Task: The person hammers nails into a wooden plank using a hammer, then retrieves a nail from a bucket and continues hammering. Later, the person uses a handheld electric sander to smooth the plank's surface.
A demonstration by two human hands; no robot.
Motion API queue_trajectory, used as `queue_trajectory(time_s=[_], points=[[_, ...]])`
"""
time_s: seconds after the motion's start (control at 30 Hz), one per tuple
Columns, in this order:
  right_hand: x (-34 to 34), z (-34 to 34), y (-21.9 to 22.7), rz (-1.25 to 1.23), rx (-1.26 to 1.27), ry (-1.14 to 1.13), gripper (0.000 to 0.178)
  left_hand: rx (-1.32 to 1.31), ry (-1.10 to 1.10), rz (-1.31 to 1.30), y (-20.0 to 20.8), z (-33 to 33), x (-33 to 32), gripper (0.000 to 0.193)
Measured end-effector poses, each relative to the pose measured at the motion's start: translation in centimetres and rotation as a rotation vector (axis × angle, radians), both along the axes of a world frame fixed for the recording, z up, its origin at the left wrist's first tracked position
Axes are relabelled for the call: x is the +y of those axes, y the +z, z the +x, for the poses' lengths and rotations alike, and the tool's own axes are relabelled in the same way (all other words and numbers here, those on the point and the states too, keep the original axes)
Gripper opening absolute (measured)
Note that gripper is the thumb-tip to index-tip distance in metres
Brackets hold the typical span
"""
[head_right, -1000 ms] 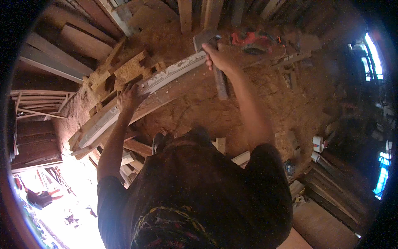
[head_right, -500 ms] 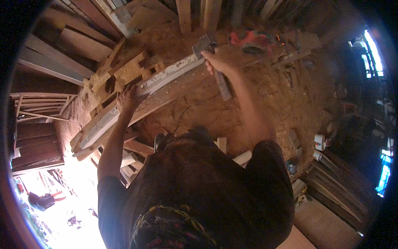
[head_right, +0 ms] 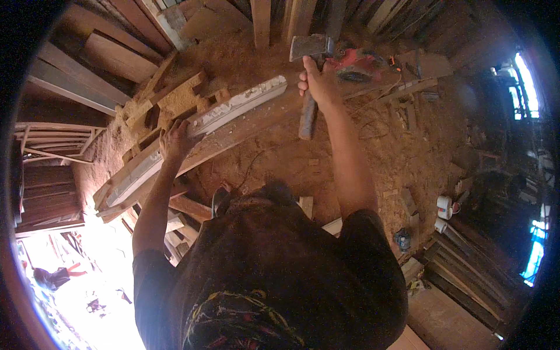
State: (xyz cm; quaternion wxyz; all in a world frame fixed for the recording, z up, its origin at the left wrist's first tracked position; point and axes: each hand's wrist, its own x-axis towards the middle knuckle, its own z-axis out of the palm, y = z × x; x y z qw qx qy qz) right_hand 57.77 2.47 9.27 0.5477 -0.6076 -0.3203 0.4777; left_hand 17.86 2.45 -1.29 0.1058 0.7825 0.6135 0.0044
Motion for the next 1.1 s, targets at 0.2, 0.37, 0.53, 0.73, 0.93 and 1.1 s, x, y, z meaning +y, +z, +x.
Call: queue_trajectory(time_s=[0.2, 0.37, 0.53, 0.73, 0.93, 1.1], points=[[1.2, 1.7, -0.8, -0.278, -0.401, 0.317, 0.029, 0.047, 0.025, 0.045, -1.2, -0.6, -0.5, 0.074], [0.5, 0.6, -1.1, -0.145, -0.231, 0.183, 0.031, 0.016, -0.005, 0.145, -2.2, -0.8, -0.4, 0.074], [0.7, 1.9, -0.4, -0.262, -0.308, 0.284, 0.031, 0.026, 0.014, 0.027, -0.5, -0.1, -0.7, 0.07], [0.0, 1.3, -3.7, -0.226, -0.237, 0.235, 0.03, 0.007, -0.013, 0.08, -1.3, -0.5, -0.4, 0.066], [-0.7, -0.9, -6.7, -0.361, -0.253, 0.216, 0.042, -0.019, -0.049, 0.211, -3.2, -0.9, -0.2, 0.069], [-4.1, -12.2, -4.6, -0.395, -0.279, 0.66, 0.06, -0.078, -0.022, 0.103, -2.6, -1.1, -0.5, 0.073]])
